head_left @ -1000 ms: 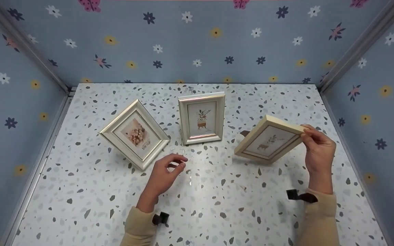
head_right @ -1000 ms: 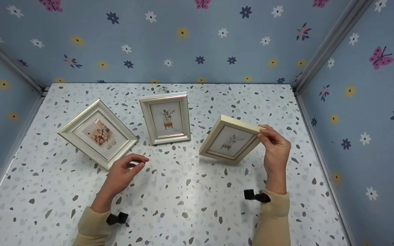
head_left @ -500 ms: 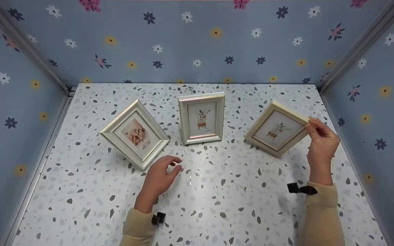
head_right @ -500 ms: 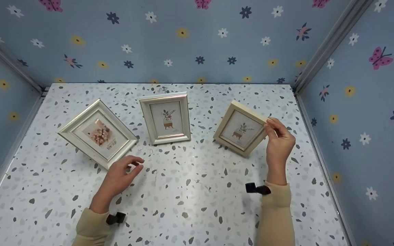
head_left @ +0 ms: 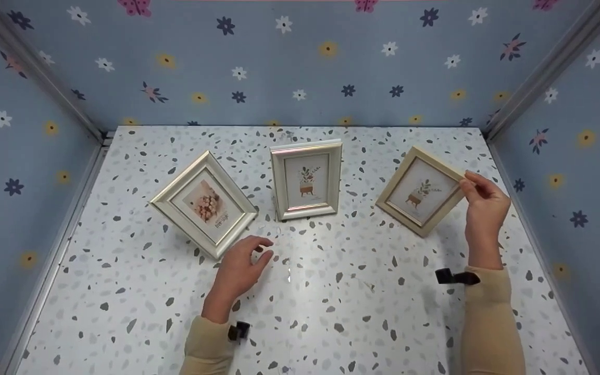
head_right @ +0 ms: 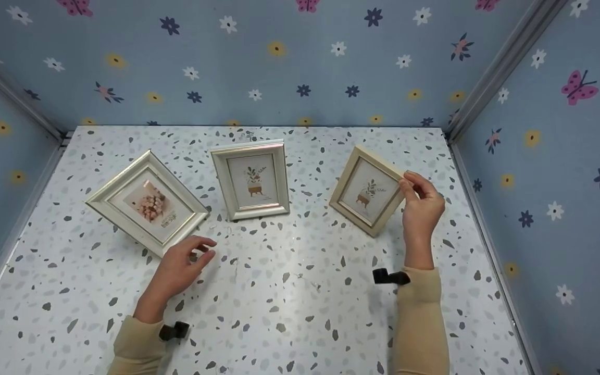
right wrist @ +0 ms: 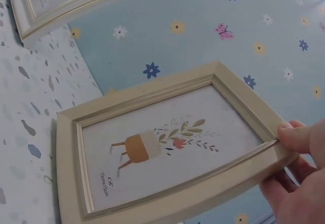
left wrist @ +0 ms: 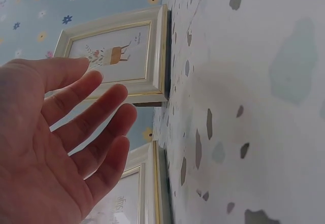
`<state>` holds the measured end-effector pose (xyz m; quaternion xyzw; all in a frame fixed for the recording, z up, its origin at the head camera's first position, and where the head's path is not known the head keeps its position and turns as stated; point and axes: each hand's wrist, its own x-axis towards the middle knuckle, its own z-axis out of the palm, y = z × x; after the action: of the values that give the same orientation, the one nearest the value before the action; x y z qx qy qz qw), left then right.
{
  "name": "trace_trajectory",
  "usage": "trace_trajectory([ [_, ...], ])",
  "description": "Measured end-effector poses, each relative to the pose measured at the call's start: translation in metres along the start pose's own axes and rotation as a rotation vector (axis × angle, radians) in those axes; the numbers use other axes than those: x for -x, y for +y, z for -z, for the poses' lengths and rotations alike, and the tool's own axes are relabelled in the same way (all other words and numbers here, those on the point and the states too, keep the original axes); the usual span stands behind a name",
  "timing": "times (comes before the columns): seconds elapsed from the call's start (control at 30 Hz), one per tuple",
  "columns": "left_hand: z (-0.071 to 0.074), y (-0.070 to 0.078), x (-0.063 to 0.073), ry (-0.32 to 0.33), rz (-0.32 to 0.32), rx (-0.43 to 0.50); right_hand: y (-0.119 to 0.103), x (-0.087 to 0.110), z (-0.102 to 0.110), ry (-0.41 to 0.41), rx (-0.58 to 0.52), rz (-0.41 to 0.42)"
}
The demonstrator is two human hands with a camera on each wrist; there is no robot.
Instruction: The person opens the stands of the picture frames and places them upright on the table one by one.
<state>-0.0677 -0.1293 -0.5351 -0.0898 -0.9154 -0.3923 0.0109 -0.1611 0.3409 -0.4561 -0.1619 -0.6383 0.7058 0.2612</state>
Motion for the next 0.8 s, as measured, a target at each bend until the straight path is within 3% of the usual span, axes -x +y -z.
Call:
trace_trajectory([
  [0.23, 0.001, 0.001, 0.001, -0.016, -0.007, 0.047, 0.002, -0.003, -0.001, -0.025, 0.094, -0.028],
  [0.6, 0.002, 0.0, 0.002, -0.03, -0.006, 0.058, 0.01, -0.002, 0.004, -0.176, 0.23, 0.039],
  [0.8, 0.003, 0.001, 0.0, -0.024, 0.017, 0.062, 0.004, 0.007, 0.007, -0.148, 0.292, 0.077],
])
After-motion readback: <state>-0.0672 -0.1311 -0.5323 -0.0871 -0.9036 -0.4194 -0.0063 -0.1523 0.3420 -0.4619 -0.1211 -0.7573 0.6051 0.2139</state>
